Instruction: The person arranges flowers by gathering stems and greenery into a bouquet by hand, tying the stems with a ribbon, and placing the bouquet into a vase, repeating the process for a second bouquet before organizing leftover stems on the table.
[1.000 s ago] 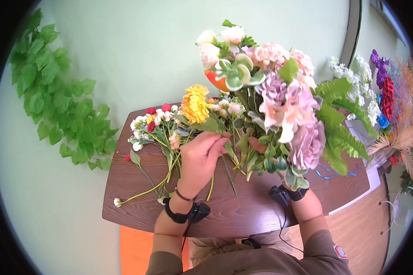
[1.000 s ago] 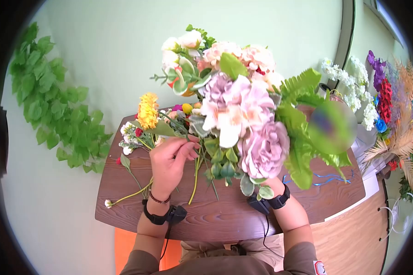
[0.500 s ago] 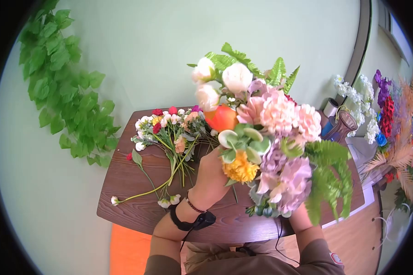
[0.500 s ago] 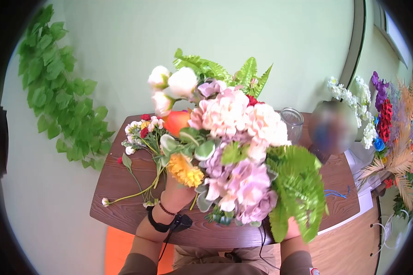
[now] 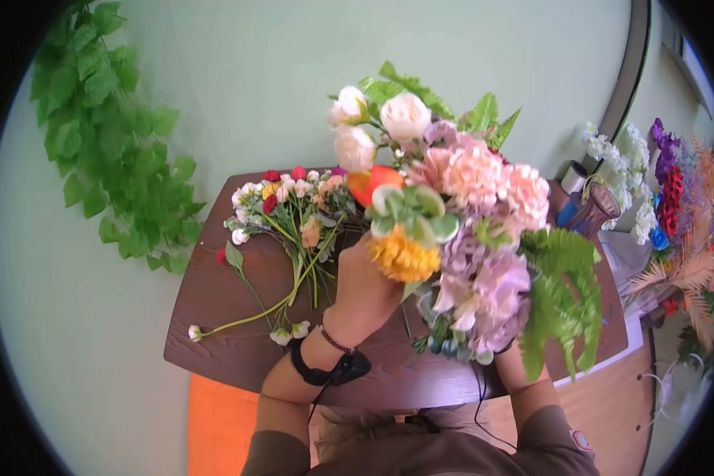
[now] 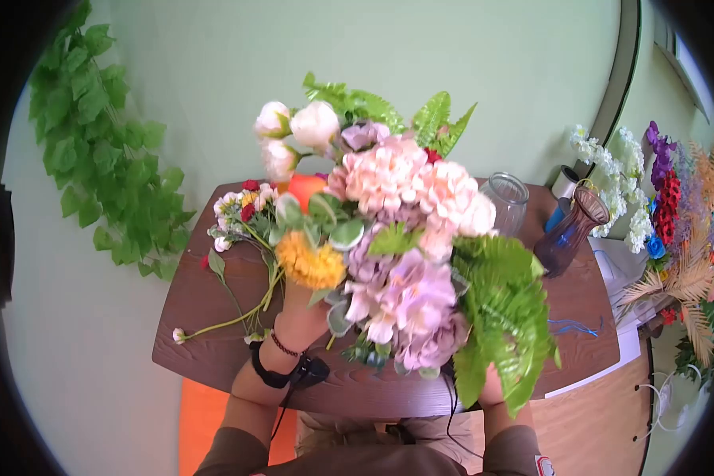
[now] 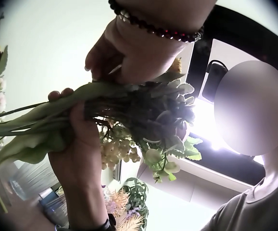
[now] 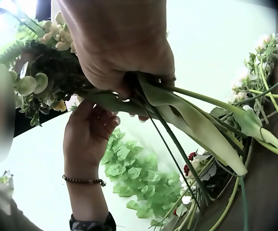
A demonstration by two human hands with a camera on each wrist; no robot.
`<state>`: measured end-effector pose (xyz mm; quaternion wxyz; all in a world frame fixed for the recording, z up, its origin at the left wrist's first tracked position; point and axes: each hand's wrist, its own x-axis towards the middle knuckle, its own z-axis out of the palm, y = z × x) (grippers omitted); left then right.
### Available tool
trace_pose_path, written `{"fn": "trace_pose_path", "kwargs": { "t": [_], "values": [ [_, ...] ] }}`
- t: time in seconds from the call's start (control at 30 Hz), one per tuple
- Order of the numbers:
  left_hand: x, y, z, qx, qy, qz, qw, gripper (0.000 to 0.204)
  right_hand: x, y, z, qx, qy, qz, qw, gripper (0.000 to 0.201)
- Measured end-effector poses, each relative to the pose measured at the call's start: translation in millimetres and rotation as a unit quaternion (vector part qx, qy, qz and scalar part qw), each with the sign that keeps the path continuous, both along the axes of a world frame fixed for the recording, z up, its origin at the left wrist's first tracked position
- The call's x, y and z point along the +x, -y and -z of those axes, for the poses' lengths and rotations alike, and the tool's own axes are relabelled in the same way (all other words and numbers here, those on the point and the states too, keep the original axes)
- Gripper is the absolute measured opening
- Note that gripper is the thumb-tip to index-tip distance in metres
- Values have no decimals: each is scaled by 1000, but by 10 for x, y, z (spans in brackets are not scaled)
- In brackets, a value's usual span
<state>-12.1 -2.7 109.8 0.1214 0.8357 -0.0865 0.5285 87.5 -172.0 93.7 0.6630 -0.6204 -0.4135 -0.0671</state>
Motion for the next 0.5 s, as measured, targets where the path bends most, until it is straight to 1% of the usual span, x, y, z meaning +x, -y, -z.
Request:
{"fn": "trace_pose_path", "kwargs": {
  "t": [0.03, 0.1, 0.13, 0.17, 0.2, 0.23, 0.27, 0.3, 0.33, 0.37, 0.43, 0.47, 0.5],
  "values": [
    [19, -23, 7, -22, -22, 13, 999, 35, 7, -24, -10, 0, -8, -4, 1000, 22],
    [102, -109, -3, -89, -54, 24, 994, 26, 120, -167, -109, 3, -22, -12, 1000, 23],
    [129, -150, -18, -143, -76, 23, 987, 19, 208, -315, -207, 6, -29, -16, 999, 23],
    [154, -198, -39, -194, -96, 22, 976, 13, 212, -191, -161, 11, -34, -19, 999, 23],
    [229, -271, 13, -266, -96, 59, 957, 8, 191, -186, -147, 17, -39, -22, 999, 23],
    [288, -371, 92, -265, -99, 59, 957, 8, 284, -157, -179, 24, -44, -24, 998, 23],
    [322, -459, 120, -263, -105, 37, 958, 12, 380, -306, -284, 31, -49, -25, 998, 23],
    [344, -504, 150, -261, -111, 16, 959, 16, 371, -262, -268, 38, -53, -26, 998, 23],
    [362, -511, 181, -321, -145, 22, 936, 13, 442, -213, -289, 45, -58, -27, 997, 23],
    [412, -547, 257, -319, -148, 23, 936, 13, 462, -171, -292, 52, -61, -28, 996, 23],
    [545, -650, 492, -273, -172, 13, 947, 16, 487, -92, -293, 67, -68, -29, 995, 23],
    [560, -627, 501, -268, -223, -8, 937, 16, 1197, 52, 420, -39, 110, 186, 976, 26],
    [585, -603, 535, -267, -225, -6, 937, 16, 1320, 106, 475, -62, 145, 185, 970, 28]
  ]
}}
